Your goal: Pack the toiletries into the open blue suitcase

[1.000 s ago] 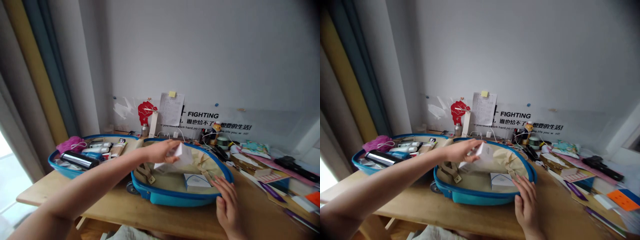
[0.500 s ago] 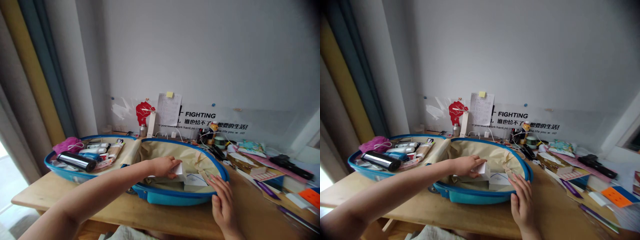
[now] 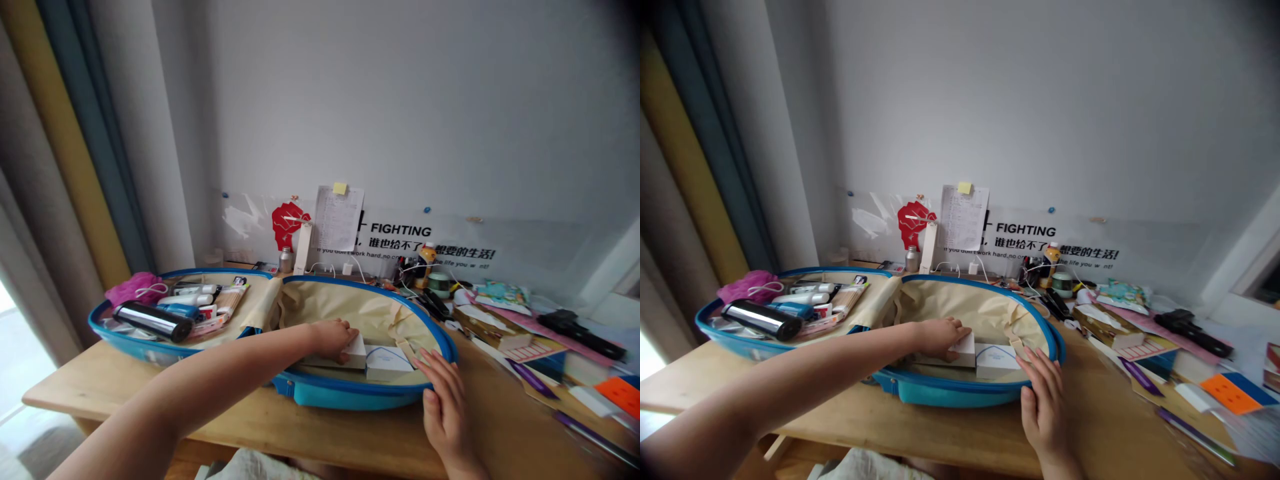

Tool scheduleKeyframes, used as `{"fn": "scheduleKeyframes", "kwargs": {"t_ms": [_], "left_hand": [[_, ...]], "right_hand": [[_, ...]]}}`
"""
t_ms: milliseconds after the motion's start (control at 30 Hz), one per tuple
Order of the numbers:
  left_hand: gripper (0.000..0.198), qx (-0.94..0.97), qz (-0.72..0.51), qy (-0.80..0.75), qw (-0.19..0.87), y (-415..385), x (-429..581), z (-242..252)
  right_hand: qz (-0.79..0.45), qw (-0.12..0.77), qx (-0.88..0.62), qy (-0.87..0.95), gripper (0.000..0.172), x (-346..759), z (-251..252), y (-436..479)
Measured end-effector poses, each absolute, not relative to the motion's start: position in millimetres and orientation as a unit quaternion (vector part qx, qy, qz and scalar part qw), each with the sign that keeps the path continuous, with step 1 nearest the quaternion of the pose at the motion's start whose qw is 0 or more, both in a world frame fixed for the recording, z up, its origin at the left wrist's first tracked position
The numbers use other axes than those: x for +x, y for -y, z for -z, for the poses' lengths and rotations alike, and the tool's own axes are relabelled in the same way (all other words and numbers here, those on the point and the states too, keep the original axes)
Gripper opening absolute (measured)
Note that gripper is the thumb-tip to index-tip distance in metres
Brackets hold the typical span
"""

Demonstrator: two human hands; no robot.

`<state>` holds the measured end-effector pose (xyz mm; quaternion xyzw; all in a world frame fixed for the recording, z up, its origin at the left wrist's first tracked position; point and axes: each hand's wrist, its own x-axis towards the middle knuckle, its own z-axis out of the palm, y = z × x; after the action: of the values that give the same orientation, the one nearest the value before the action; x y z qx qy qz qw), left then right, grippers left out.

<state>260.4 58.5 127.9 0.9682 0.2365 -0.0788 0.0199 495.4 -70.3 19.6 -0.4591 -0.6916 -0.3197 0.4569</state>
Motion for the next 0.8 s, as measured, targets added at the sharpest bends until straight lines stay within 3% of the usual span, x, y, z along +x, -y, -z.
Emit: {"fn": "scheduleKeyframes", "kwargs": {"t_ms": [433, 667, 800], "left_hand": [[0.069, 0.957, 0.105, -0.269, 0.034, -70, 252, -109], [0.076, 0.96, 0.042, -0.271, 0.056, -62, 231, -140], [0.055, 0.954, -0.075, -0.283, 0.07, -51, 169, -169]], "right_hand": [[0.307, 0.471, -0.462, 0.686, 0.039, 497, -16, 68], [0.325, 0.454, -0.464, 0.688, 0.039, 498, -16, 67], [0.33, 0.454, -0.453, 0.692, 0.039, 498, -17, 67]]}}
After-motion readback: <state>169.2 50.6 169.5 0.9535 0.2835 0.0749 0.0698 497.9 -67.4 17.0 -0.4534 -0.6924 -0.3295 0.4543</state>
